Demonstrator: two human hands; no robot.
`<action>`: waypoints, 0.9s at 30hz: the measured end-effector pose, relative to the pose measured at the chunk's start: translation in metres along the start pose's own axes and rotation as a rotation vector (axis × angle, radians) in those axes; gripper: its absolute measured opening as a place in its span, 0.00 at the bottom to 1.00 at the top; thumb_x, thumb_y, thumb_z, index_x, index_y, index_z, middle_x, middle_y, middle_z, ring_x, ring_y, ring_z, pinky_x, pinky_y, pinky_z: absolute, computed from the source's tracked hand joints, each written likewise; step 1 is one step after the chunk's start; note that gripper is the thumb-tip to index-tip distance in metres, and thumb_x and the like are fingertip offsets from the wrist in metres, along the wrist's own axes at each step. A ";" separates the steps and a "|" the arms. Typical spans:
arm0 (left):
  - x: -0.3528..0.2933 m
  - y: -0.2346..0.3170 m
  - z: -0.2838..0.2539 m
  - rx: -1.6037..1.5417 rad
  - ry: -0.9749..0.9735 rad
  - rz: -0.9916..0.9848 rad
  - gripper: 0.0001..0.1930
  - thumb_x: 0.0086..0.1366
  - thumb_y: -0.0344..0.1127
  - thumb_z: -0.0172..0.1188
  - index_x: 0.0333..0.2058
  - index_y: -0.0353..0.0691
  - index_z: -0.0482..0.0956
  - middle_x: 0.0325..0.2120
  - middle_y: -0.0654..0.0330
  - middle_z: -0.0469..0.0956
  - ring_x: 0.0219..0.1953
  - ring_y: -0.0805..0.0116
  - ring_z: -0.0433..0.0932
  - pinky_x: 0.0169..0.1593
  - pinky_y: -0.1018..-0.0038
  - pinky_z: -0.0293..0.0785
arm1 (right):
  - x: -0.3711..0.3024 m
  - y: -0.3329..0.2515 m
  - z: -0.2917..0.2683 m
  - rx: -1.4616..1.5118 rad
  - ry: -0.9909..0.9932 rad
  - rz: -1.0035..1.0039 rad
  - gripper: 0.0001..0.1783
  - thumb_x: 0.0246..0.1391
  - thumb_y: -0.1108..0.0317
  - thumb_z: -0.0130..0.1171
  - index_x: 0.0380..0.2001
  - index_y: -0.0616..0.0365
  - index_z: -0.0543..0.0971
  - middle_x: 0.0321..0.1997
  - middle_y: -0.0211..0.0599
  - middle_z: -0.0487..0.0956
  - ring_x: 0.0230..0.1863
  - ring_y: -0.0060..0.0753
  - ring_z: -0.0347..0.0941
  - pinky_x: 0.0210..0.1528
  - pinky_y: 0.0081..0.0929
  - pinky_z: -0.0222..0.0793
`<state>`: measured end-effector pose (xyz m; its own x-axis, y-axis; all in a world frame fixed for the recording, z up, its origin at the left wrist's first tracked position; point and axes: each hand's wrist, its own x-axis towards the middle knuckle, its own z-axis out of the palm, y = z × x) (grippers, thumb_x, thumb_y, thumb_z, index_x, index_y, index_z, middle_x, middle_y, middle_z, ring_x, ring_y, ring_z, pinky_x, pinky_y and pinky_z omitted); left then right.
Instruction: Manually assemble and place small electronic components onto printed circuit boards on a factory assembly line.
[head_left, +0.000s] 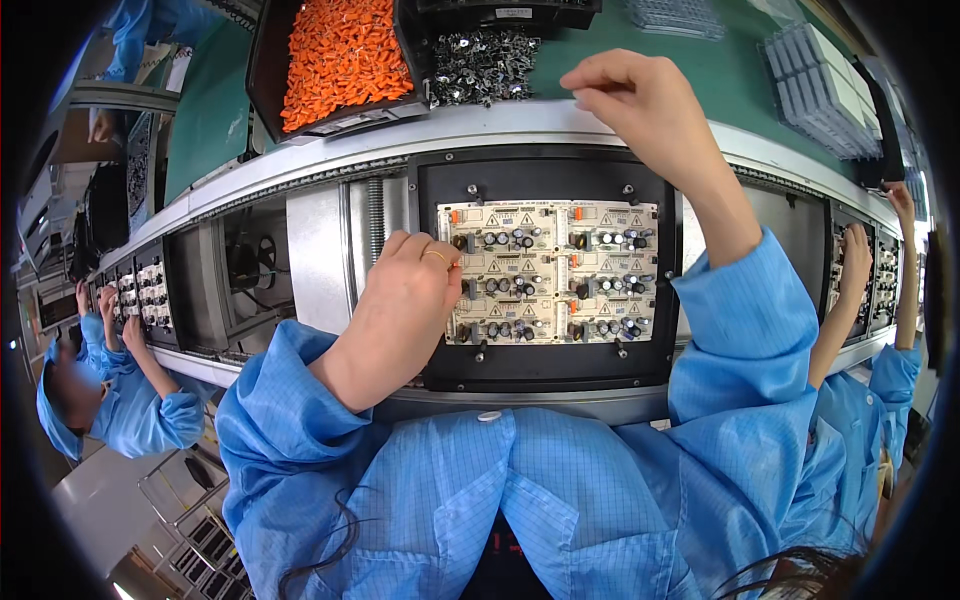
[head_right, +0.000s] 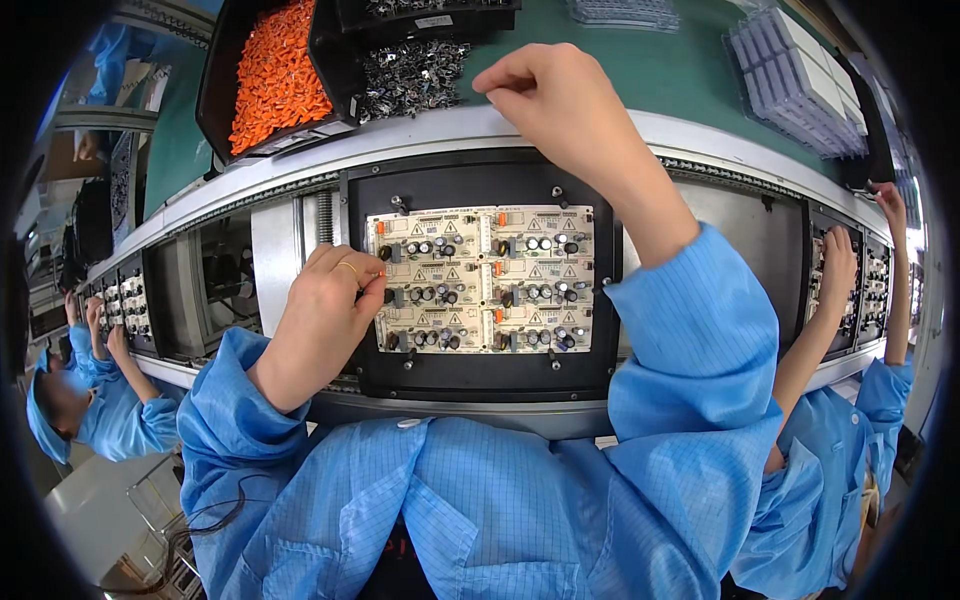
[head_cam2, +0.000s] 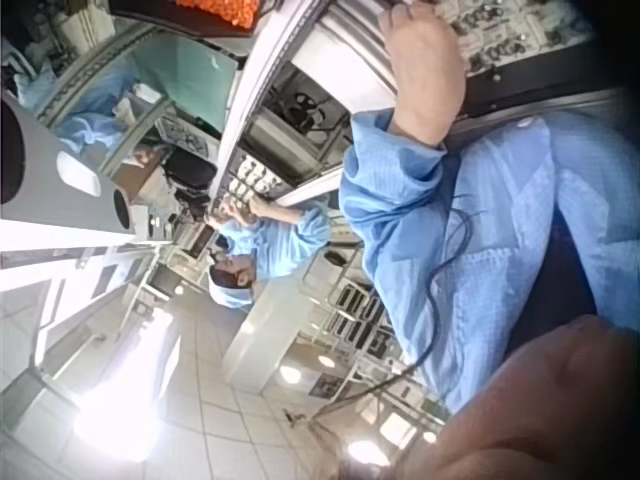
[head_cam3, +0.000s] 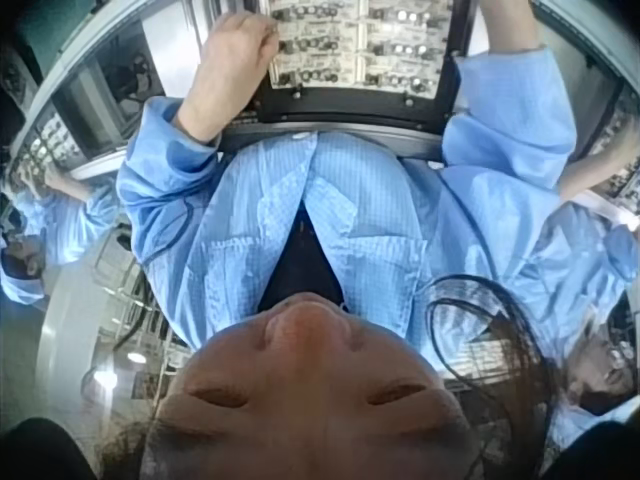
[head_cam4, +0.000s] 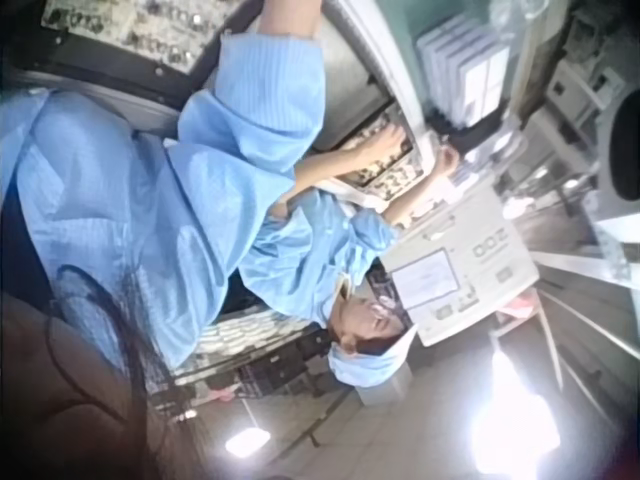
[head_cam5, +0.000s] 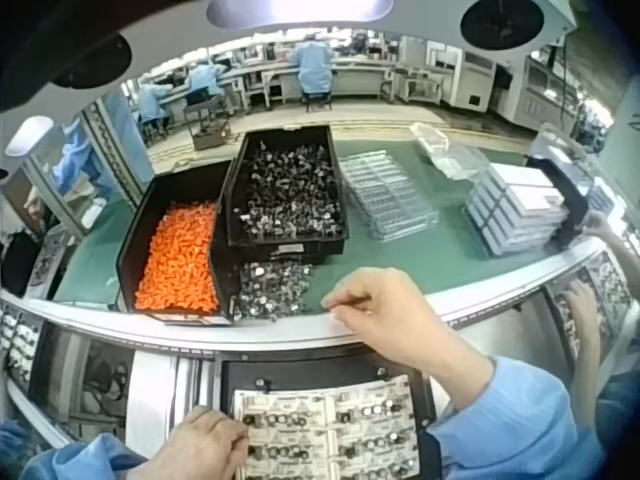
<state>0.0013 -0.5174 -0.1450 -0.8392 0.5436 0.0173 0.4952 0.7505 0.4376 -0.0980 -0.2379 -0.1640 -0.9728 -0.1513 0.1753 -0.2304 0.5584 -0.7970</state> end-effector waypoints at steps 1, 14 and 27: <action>0.000 0.000 0.001 -0.004 -0.008 -0.004 0.06 0.56 0.21 0.64 0.33 0.32 0.79 0.30 0.51 0.79 0.37 0.49 0.76 0.41 0.61 0.74 | -0.008 -0.004 -0.002 0.064 0.000 -0.001 0.09 0.55 0.76 0.62 0.39 0.65 0.84 0.40 0.35 0.82 0.40 0.25 0.79 0.44 0.24 0.75; 0.136 -0.117 -0.064 0.449 0.528 0.004 0.14 0.67 0.37 0.60 0.46 0.35 0.79 0.32 0.45 0.81 0.34 0.51 0.81 0.41 0.65 0.76 | -0.147 -0.064 0.026 -0.090 -0.139 -0.264 0.15 0.45 0.82 0.64 0.39 0.62 0.82 0.36 0.38 0.80 0.40 0.42 0.76 0.42 0.32 0.74; 0.158 -0.114 -0.065 0.391 0.497 -0.114 0.07 0.56 0.29 0.61 0.25 0.29 0.79 0.26 0.38 0.78 0.35 0.39 0.79 0.40 0.53 0.75 | -0.154 -0.063 0.038 -0.456 -0.106 -0.297 0.16 0.44 0.76 0.67 0.40 0.55 0.81 0.30 0.31 0.81 0.42 0.38 0.72 0.45 0.35 0.66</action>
<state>-0.2025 -0.5410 -0.1338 -0.8492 0.2834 0.4455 0.3632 0.9260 0.1033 0.0670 -0.2808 -0.1621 -0.8624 -0.4241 0.2764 -0.5038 0.7722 -0.3870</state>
